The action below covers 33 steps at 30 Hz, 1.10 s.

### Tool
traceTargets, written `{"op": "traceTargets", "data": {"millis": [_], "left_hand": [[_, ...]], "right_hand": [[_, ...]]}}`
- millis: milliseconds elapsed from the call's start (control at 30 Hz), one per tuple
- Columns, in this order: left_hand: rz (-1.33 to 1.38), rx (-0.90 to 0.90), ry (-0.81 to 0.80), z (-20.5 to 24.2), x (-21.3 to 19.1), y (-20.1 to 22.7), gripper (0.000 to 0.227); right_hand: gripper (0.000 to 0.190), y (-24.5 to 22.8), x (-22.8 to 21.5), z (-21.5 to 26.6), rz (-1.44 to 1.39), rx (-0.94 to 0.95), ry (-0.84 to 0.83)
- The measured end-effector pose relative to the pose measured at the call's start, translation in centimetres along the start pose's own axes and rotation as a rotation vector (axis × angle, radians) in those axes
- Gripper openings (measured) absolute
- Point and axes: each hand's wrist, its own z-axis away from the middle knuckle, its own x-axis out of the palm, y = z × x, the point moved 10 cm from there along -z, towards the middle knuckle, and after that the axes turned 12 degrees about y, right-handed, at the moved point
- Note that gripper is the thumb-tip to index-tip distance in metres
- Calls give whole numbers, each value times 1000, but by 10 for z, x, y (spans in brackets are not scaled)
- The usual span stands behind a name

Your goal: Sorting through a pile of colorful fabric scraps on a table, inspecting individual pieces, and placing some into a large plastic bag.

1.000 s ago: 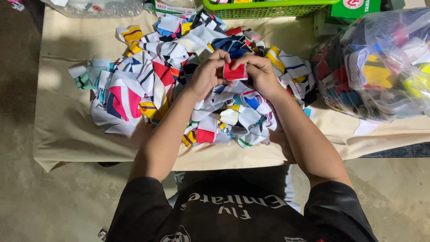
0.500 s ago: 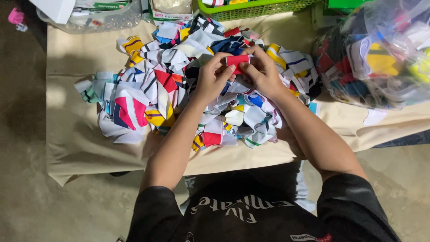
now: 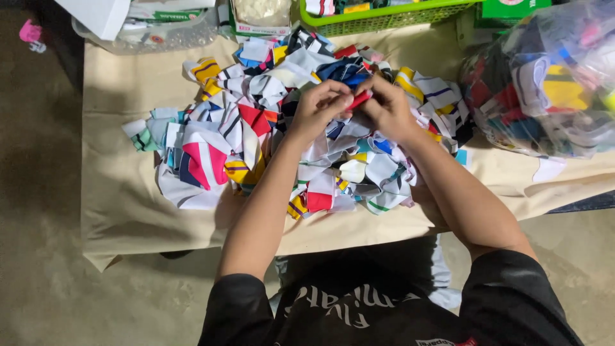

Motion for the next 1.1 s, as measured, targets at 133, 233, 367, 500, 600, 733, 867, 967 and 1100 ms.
{"op": "traceTargets", "data": {"millis": [133, 233, 367, 500, 600, 733, 867, 967, 1100], "left_hand": [[-89, 57, 14, -4, -6, -1, 29], [-135, 137, 48, -4, -12, 4, 28], [-210, 197, 45, -5, -10, 10, 31], [-292, 179, 29, -1, -3, 11, 31], [-372, 192, -24, -1, 6, 4, 28], [-454, 199, -80, 6, 15, 8, 32], [-622, 199, -62, 12, 27, 15, 19], [-670, 194, -60, 14, 34, 22, 18], [-689, 200, -127, 16, 41, 25, 18]], "right_hand": [[25, -16, -2, 0, 72, -81, 6], [34, -11, 6, 7, -62, 70, -139], [32, -31, 2, 1, 103, 98, -142], [29, -64, 0, -6, 436, -164, -237], [27, -70, -7, -6, 499, -210, -244], [27, -78, -27, 14, 760, -304, -181], [25, -124, -70, 54, 745, -419, 49], [40, -144, -147, 97, 629, -187, 283], [45, 1, -341, 247, 58, -221, 625]]}}
